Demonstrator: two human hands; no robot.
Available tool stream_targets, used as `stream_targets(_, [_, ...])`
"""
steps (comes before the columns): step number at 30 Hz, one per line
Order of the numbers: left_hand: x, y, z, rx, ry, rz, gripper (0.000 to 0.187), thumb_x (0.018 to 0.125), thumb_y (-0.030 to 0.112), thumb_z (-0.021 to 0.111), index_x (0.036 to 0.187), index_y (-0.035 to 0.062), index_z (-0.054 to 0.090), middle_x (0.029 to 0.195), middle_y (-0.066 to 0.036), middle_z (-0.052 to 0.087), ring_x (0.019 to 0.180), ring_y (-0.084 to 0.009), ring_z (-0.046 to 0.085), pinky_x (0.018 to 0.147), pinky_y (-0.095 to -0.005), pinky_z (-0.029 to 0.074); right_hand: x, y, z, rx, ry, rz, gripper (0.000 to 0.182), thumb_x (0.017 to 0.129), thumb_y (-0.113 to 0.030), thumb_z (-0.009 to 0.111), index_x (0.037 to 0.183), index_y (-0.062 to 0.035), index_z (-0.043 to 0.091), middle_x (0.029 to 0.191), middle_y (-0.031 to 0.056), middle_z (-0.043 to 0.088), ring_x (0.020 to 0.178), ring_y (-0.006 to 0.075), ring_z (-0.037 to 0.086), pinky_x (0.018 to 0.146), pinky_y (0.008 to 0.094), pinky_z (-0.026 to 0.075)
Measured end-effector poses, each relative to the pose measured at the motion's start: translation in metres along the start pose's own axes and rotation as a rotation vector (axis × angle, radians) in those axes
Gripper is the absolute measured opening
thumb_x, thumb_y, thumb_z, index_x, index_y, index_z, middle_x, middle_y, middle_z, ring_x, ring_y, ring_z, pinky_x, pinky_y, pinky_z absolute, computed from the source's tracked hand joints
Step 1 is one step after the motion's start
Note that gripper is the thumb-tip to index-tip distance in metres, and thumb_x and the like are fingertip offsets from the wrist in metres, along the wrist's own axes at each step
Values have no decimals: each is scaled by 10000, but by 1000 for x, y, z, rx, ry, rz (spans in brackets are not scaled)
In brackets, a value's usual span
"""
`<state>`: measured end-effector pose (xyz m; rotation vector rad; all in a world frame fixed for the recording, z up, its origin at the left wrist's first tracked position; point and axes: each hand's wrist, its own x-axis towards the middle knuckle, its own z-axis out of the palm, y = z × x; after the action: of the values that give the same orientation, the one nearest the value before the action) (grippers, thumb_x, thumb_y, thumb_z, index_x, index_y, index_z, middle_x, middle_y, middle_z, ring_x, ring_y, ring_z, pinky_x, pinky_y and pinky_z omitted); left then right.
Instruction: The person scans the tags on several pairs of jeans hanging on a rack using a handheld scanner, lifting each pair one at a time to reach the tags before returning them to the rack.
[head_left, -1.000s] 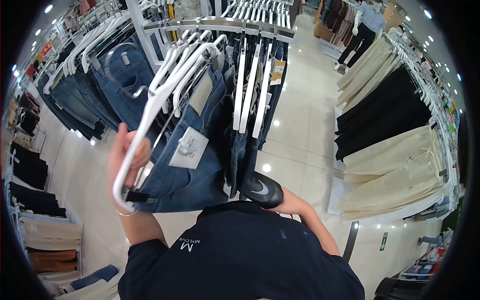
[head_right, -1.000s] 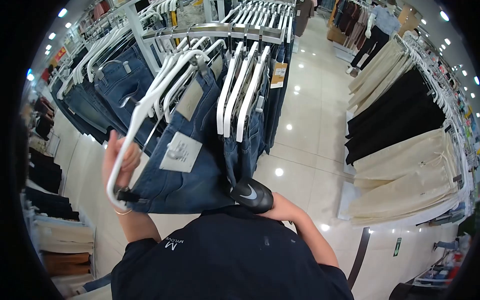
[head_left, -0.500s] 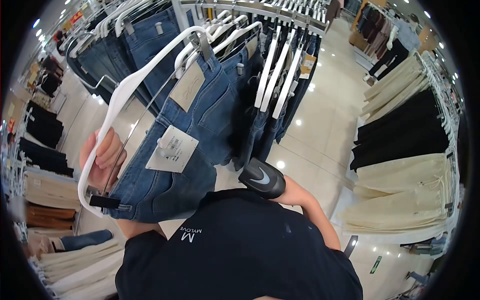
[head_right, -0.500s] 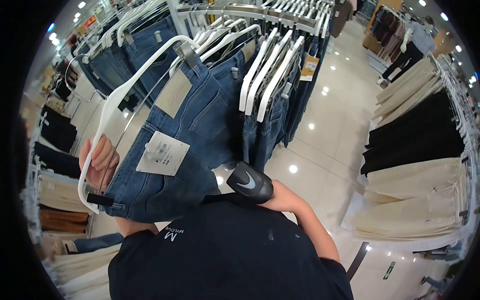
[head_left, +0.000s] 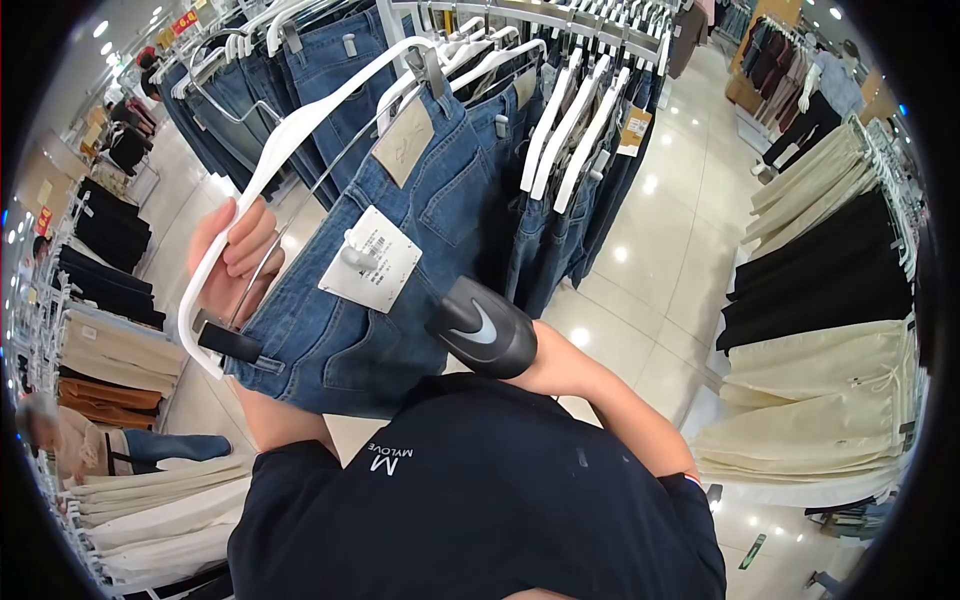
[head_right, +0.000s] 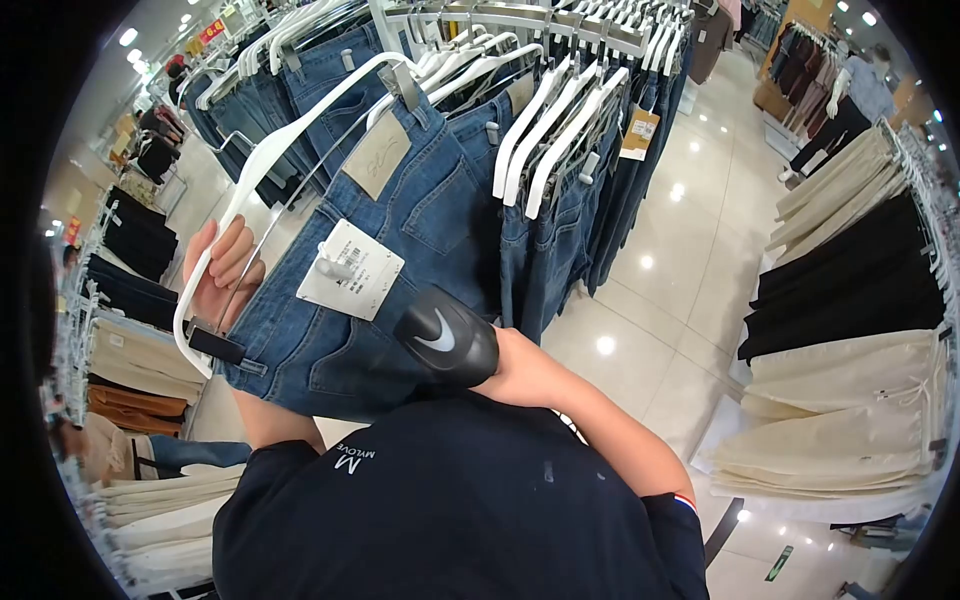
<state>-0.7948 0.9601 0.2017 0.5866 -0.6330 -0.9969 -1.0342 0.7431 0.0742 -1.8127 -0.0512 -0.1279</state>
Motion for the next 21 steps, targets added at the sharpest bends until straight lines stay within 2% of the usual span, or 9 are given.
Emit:
stream_targets(4, [1, -1, 4, 23, 11, -11, 331, 956, 232, 385, 662, 80, 388, 541, 44, 371, 421, -11, 309, 437, -161, 308, 18, -13, 9, -62, -21, -128, 529, 699, -58, 641, 1199, -26, 471, 893, 181, 640, 817, 322, 634, 730, 343, 482])
stream_targets(5, [3, -1, 4, 26, 13, -15, 332, 956, 232, 386, 661, 80, 388, 541, 44, 370, 421, -11, 307, 437, -161, 307, 25, -14, 10, -173, -24, -168, 663, 688, -61, 629, 1307, -55, 389, 825, 194, 631, 748, 356, 623, 675, 367, 485])
stream_targets(8, [3, -3, 9, 34, 18, -12, 335, 954, 232, 390, 656, 79, 387, 539, 44, 367, 421, -12, 301, 436, -159, 305, 42, -29, 19, -371, -18, -184, 826, 678, -81, 623, 1408, -94, 238, 769, 211, 616, 720, 375, 612, 650, 398, 479])
stream_targets(11, [3, -4, 13, 36, 17, -4, 339, 952, 230, 395, 650, 77, 393, 538, 44, 367, 421, -11, 299, 435, -157, 301, 58, -32, 28, -373, -29, -245, 934, 681, -110, 624, 1448, -123, 91, 731, 212, 610, 695, 379, 611, 635, 417, 474])
stream_targets(14, [4, -4, 10, 20, -7, -12, 334, 951, 228, 396, 654, 75, 398, 536, 45, 371, 421, -10, 303, 431, -157, 302, 71, -26, 37, -398, 6, -226, 938, 685, -127, 628, 1448, -121, 82, 725, 217, 608, 688, 386, 609, 637, 419, 474])
stream_targets(17, [6, -5, 10, 32, -11, -17, 331, 950, 229, 398, 657, 75, 401, 535, 45, 374, 420, -8, 306, 427, -154, 300, 73, -19, 44, -316, -31, -279, 941, 687, -136, 632, 1451, -129, 83, 723, 209, 611, 683, 387, 607, 639, 416, 475])
stream_targets(21, [5, -5, 9, 10, -7, -6, 328, 949, 228, 400, 658, 77, 399, 533, 46, 371, 419, -7, 305, 426, -150, 298, 72, -20, 49, -310, -114, -249, 944, 685, -138, 634, 1453, -142, 84, 732, 205, 613, 693, 383, 609, 651, 407, 477])
